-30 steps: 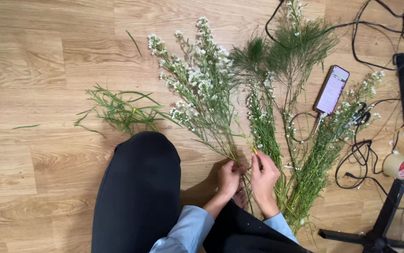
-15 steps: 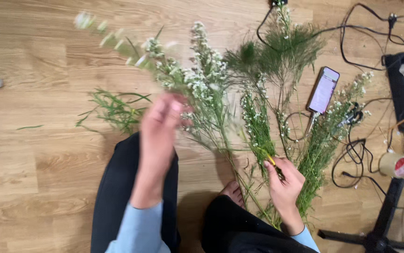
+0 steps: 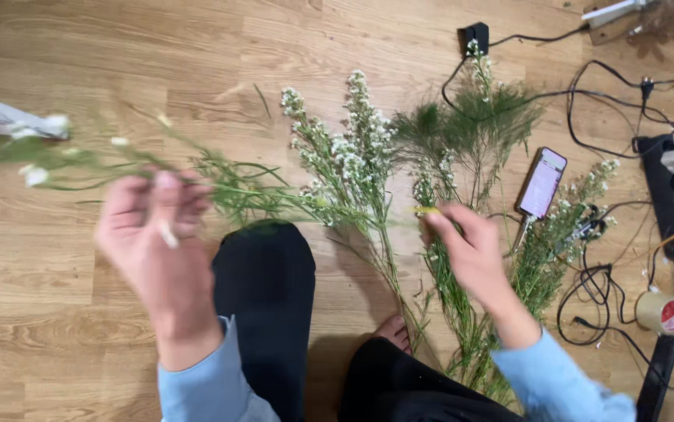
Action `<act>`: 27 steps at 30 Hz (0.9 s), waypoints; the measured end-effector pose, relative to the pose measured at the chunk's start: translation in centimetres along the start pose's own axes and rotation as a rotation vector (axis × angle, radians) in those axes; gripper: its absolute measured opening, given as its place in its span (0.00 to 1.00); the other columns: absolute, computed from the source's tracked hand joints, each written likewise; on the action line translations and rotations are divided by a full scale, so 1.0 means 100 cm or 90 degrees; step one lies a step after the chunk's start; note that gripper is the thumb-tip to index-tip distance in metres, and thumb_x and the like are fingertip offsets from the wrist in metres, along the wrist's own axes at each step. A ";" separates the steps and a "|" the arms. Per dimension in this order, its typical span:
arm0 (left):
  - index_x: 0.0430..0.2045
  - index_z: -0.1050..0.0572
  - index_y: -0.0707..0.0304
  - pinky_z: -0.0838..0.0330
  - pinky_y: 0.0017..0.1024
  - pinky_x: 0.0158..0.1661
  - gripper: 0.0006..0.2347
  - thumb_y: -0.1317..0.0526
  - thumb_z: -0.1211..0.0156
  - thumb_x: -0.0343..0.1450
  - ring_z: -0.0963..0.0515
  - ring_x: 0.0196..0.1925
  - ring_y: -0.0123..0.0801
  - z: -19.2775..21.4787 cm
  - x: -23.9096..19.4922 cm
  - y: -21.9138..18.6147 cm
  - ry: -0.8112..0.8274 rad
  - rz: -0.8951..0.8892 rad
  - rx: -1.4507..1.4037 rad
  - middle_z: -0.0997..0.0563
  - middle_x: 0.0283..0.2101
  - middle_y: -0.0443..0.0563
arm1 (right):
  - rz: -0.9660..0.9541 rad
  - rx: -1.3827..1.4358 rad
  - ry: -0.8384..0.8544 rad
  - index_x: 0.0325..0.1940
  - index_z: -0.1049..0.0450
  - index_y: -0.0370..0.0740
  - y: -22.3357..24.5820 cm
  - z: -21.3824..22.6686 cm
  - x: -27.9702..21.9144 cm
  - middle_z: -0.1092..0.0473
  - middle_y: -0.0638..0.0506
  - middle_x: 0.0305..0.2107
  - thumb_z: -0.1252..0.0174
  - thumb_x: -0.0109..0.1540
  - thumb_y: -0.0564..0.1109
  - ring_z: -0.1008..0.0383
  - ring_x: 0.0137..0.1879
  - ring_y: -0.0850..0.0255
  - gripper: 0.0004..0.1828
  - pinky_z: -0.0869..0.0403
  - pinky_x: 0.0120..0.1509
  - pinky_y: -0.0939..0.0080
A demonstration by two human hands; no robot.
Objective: The person strips leaves and small stems from the bottom of flower stalks by hand, gathering the flowers into a bunch.
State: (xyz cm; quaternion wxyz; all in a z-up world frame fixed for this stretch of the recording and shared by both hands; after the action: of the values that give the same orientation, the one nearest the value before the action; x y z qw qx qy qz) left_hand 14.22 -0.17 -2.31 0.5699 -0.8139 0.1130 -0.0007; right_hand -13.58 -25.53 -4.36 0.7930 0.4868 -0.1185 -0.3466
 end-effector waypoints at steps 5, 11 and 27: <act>0.32 0.29 0.54 0.25 0.22 0.37 0.09 0.68 0.37 0.80 0.24 0.33 0.25 0.083 0.028 -0.040 -0.133 -0.109 -0.031 0.24 0.33 0.47 | 0.222 -0.273 0.049 0.33 0.33 0.41 0.031 -0.051 0.090 0.36 0.55 0.22 0.59 0.75 0.40 0.40 0.26 0.66 0.16 0.39 0.28 0.69; 0.30 0.30 0.58 0.32 0.26 0.37 0.08 0.70 0.38 0.77 0.26 0.35 0.29 0.157 0.032 -0.077 -0.344 -0.255 0.044 0.27 0.33 0.48 | 0.237 -0.543 0.176 0.45 0.35 0.37 0.047 -0.121 0.206 0.30 0.48 0.19 0.58 0.72 0.38 0.32 0.19 0.54 0.07 0.37 0.20 0.53; 0.35 0.32 0.65 0.39 0.23 0.25 0.06 0.65 0.41 0.80 0.30 0.31 0.28 0.163 0.028 -0.099 -0.414 -0.327 0.159 0.21 0.49 0.54 | 0.499 -0.341 0.129 0.36 0.48 0.42 0.165 -0.261 0.119 0.45 0.51 0.27 0.72 0.68 0.74 0.48 0.28 0.60 0.32 0.47 0.26 0.57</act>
State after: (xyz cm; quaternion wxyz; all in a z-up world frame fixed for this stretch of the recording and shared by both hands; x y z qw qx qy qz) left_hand 20.91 17.65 0.78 0.6513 -0.6984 -0.2793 0.1003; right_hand 15.98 -10.69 -5.08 0.9689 0.2154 -0.1219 0.0088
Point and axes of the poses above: each hand's wrist, its own x-axis towards the middle knuckle, its own z-axis out of the back of the hand, y = z × x, the point moved 9 cm from there along x, towards the middle knuckle
